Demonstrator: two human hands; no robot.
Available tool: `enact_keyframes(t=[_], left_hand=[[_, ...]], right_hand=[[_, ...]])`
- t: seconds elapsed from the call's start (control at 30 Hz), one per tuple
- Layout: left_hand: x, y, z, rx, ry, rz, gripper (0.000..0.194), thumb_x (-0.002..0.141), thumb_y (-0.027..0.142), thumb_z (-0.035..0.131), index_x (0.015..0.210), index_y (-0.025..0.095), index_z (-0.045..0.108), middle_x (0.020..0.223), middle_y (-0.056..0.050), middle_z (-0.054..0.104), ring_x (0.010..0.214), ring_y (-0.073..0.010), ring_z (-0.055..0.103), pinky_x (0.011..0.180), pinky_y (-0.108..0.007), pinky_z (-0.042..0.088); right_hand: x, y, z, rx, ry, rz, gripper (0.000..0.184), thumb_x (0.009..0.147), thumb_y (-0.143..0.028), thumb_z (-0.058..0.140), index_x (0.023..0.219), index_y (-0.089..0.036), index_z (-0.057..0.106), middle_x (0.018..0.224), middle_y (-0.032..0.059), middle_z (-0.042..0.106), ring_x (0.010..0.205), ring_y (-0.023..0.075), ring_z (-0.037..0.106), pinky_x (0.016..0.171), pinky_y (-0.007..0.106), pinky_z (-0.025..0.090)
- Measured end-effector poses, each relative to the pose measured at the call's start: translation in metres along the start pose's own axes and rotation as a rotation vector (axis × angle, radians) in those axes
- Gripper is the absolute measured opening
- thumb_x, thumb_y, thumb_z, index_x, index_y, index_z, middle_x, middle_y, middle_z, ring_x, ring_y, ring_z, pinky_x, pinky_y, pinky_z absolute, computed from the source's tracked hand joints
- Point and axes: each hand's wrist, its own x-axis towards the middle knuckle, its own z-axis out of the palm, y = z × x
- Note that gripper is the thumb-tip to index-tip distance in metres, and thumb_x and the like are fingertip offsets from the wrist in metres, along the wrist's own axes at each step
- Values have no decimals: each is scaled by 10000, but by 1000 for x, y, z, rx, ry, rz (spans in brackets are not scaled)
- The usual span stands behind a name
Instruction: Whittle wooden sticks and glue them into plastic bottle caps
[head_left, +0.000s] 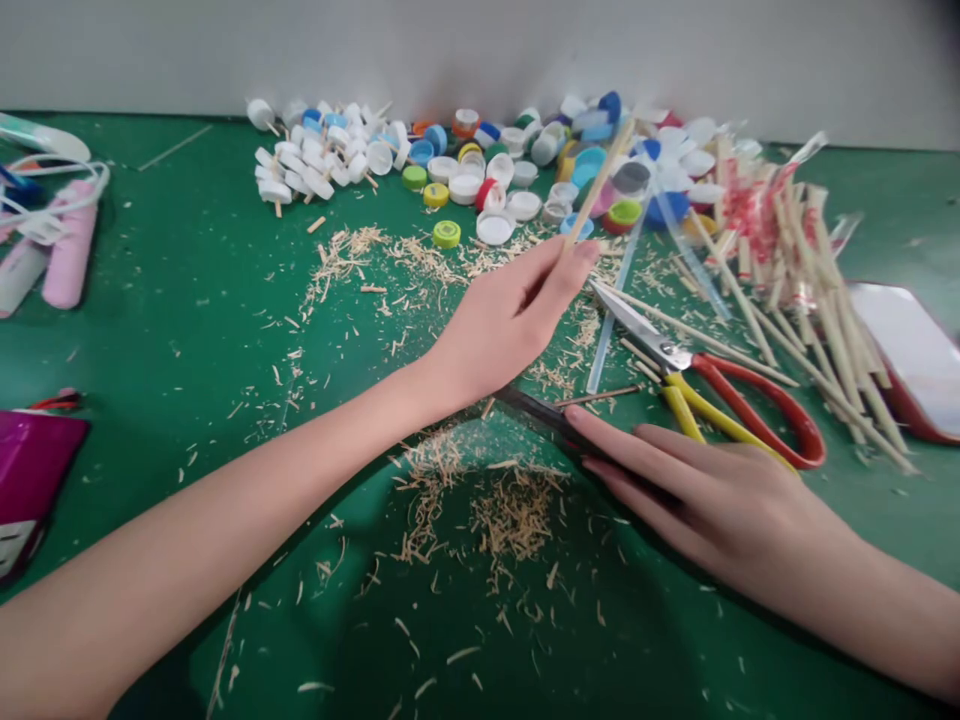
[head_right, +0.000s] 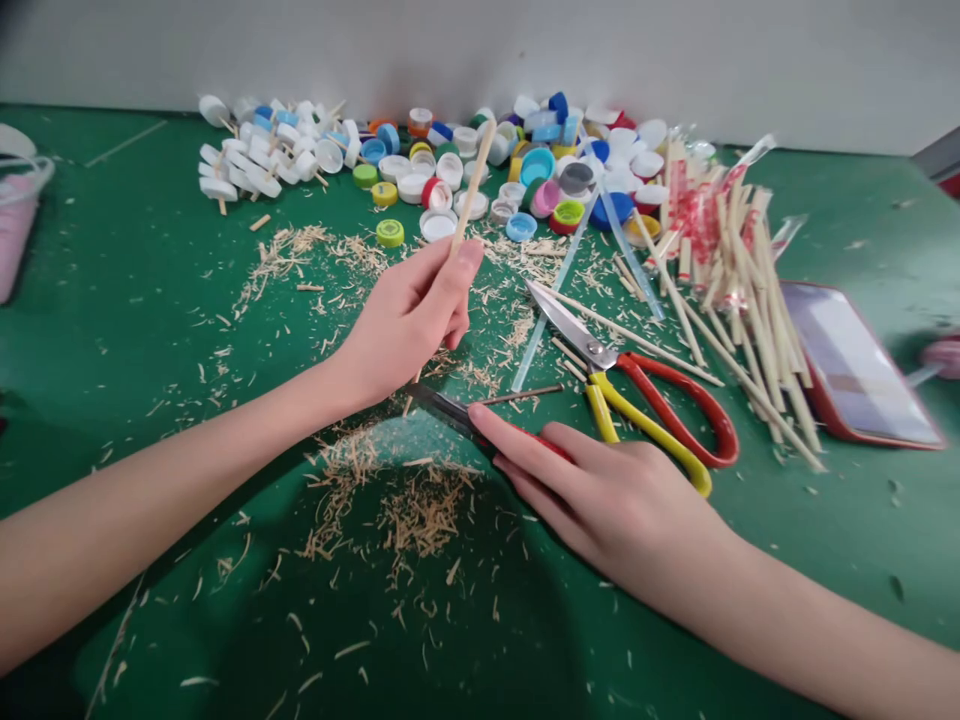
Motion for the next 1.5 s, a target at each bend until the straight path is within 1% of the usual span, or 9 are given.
enact_keyframes(t=[0.1,0.3,0.5,0.73,0.9,1.0,1.3,1.4,1.5], left_hand=[[0,-1,0,38,2,36,417,985,488,221,802,211,475,615,28,438,555,-72,497,551,-222,399],[-1,-2,-1,67,-19,60,413,989,475,223,851,225,521,587,24,470,522,-90,486,546,-239,384],[0,-5,-2,156,37,72,431,993,464,221,854,224,552,592,15,490,517,-95,474,523,-244,341],[1,-7,-1,244,74,66,427,998,445,246,893,216,591,580,21,493,491,-94,439,516,-257,291],[2,-7,-2,274,73,72,439,997,448,242,919,208,601,574,16,508,497,-103,434,513,-264,275],[2,-7,-2,289,60,67,425,998,437,246,945,209,601,584,15,518,510,-108,445,523,-266,273],[3,-5,-2,299,56,58,406,997,426,258,910,209,590,575,16,514,498,-107,436,524,-268,271],[3,-6,-2,283,62,72,412,997,435,252,896,212,582,565,19,508,489,-103,424,514,-267,258],[2,-5,-3,281,63,80,417,998,439,243,889,212,576,562,17,507,479,-103,413,505,-269,254]], right_hand=[[-1,1,0,-61,-19,-67,529,993,-290,408,1505,-260,277,701,-38,560,456,113,458,443,273,331],[0,6,-4,69,-84,-111,498,1006,-296,373,1499,-273,307,686,-45,552,446,94,445,447,247,317],[-1,-1,-1,13,-23,-22,521,1001,-282,377,1510,-260,268,737,-27,578,481,110,500,458,254,358],[-1,2,-5,99,-149,-64,511,1011,-314,358,1512,-284,258,706,-44,539,457,104,490,450,251,357],[-2,-2,-1,-22,-39,-22,503,1006,-303,361,1501,-258,281,689,-44,521,437,109,440,431,268,326],[-2,-3,-2,-49,-45,-50,510,998,-286,371,1501,-243,295,677,-43,530,429,113,432,421,281,320],[3,5,-11,139,-132,-20,514,999,-268,382,1506,-288,301,789,-25,651,526,99,585,482,239,410],[2,5,-11,200,-148,-46,508,1002,-295,388,1503,-277,311,772,-29,648,498,92,562,465,223,399],[0,4,-7,217,-123,-62,511,999,-292,401,1502,-277,312,726,-39,612,468,85,525,449,215,379]])
